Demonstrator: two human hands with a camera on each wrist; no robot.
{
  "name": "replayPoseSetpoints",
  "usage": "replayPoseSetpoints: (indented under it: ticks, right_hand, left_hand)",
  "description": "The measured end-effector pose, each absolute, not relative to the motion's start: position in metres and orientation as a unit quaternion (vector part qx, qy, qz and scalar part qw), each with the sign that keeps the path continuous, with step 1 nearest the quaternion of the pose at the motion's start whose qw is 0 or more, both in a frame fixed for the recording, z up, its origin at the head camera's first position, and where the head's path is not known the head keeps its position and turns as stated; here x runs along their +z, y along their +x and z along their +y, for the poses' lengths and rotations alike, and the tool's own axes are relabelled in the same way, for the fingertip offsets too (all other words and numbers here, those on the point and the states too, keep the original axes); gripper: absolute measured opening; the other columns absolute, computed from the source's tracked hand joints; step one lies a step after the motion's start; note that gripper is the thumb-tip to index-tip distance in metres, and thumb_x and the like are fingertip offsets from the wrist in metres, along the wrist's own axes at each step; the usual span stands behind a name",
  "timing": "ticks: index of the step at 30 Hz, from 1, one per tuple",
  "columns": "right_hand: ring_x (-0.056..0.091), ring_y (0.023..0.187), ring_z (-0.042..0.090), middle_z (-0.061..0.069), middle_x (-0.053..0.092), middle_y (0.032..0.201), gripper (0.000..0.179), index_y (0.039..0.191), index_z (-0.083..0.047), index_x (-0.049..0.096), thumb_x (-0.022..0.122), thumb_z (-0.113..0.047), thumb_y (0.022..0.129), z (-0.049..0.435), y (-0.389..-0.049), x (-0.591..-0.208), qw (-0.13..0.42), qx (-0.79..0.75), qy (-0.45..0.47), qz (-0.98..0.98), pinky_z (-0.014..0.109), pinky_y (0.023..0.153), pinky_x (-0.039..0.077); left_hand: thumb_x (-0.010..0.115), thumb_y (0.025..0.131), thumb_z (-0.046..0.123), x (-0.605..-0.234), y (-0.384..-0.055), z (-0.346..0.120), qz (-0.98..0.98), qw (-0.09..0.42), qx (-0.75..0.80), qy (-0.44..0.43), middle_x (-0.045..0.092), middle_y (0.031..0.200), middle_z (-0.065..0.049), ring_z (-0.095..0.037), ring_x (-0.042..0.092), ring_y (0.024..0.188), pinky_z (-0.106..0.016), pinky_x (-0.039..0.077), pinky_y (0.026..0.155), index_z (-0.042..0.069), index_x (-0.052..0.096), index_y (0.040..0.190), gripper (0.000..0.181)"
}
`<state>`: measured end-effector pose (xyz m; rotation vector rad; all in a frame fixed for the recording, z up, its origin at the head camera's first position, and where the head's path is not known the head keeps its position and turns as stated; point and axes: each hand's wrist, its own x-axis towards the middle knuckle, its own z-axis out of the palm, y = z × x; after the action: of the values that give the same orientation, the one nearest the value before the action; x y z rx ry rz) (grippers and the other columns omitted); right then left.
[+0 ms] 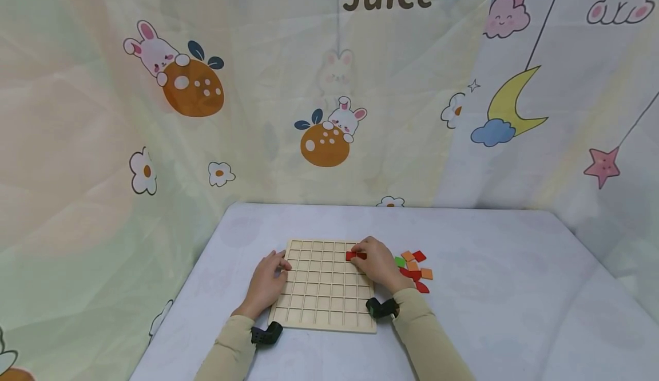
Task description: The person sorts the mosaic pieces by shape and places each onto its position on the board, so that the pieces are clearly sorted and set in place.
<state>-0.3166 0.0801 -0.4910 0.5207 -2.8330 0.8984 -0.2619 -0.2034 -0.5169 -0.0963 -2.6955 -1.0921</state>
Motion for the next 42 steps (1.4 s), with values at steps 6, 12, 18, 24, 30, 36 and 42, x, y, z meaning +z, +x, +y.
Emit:
replayPoseSetpoints:
  ticks: [6, 12, 18, 24, 30, 36, 42]
  right_hand:
    - [0.061, 0.094, 0.022, 0.005, 0.063, 0.104, 0.025, 0.107, -0.01, 0.074, 0.076, -0.021, 0.085, 0.08, -0.316, -0.492, 0.06, 0.295, 0.174, -0.938, 0.039, 0.085, 0.056]
    - [0.061, 0.094, 0.023, 0.005, 0.062, 0.102, 0.026, 0.108, -0.009, 0.074, 0.077, -0.02, 0.084, 0.082, -0.315, -0.491, 0.061, 0.297, 0.186, -0.935, 0.04, 0.085, 0.056]
    - [0.061, 0.095, 0.024, 0.007, 0.062, 0.105, 0.024, 0.107, -0.011, 0.074, 0.076, -0.019, 0.085, 0.081, -0.315, -0.49, 0.055, 0.291, 0.183, -0.937, 0.041, 0.084, 0.056]
    - [0.061, 0.095, 0.024, 0.006, 0.062, 0.105, 0.027, 0.11, -0.01, 0.073, 0.076, -0.02, 0.085, 0.08, -0.315, -0.49, 0.052, 0.294, 0.181, -0.937, 0.04, 0.084, 0.056]
    - [0.062, 0.098, 0.024, 0.006, 0.064, 0.108, 0.027, 0.11, -0.011, 0.073, 0.075, -0.023, 0.086, 0.085, -0.316, -0.487, 0.057, 0.307, 0.166, -0.935, 0.041, 0.086, 0.055]
    - [0.06, 0.108, 0.028, 0.008, 0.064, 0.113, 0.026, 0.112, -0.012, 0.072, 0.07, -0.023, 0.088, 0.099, -0.319, -0.48, 0.049, 0.331, 0.114, -0.936, 0.047, 0.094, 0.052]
    - [0.057, 0.108, 0.029, 0.008, 0.066, 0.114, 0.032, 0.119, -0.012, 0.069, 0.068, -0.025, 0.09, 0.119, -0.319, -0.476, 0.038, 0.348, 0.072, -0.934, 0.047, 0.092, 0.052]
  left_hand:
    - [0.059, 0.089, 0.002, -0.517, -0.262, -0.203, -0.92, 0.115, -0.374, -0.031, 0.051, 0.144, -0.014, -0.036, 0.031, 0.143, -0.046, 0.016, 0.122, 0.014, 0.062, 0.089, 0.012]
    - [0.059, 0.089, 0.002, -0.518, -0.262, -0.204, -0.917, 0.118, -0.378, -0.034, 0.05, 0.144, -0.015, -0.036, 0.03, 0.143, -0.046, 0.015, 0.122, 0.014, 0.062, 0.089, 0.013]
    - [0.059, 0.089, 0.002, -0.518, -0.262, -0.203, -0.917, 0.118, -0.379, -0.033, 0.05, 0.144, -0.016, -0.037, 0.03, 0.143, -0.046, 0.015, 0.122, 0.014, 0.062, 0.089, 0.013]
    - [0.059, 0.089, 0.002, -0.516, -0.261, -0.202, -0.918, 0.116, -0.379, -0.028, 0.05, 0.144, -0.015, -0.036, 0.03, 0.143, -0.046, 0.015, 0.122, 0.014, 0.062, 0.088, 0.013]
    - [0.059, 0.089, 0.001, -0.516, -0.262, -0.202, -0.917, 0.116, -0.381, -0.032, 0.051, 0.144, -0.016, -0.036, 0.03, 0.143, -0.046, 0.015, 0.122, 0.014, 0.062, 0.089, 0.013]
    - [0.058, 0.089, 0.002, -0.516, -0.261, -0.202, -0.915, 0.116, -0.384, -0.033, 0.05, 0.144, -0.016, -0.036, 0.03, 0.143, -0.046, 0.015, 0.122, 0.014, 0.062, 0.088, 0.013]
    - [0.058, 0.089, 0.002, -0.514, -0.261, -0.202, -0.917, 0.112, -0.381, -0.028, 0.05, 0.144, -0.016, -0.036, 0.029, 0.144, -0.046, 0.015, 0.122, 0.014, 0.062, 0.088, 0.013]
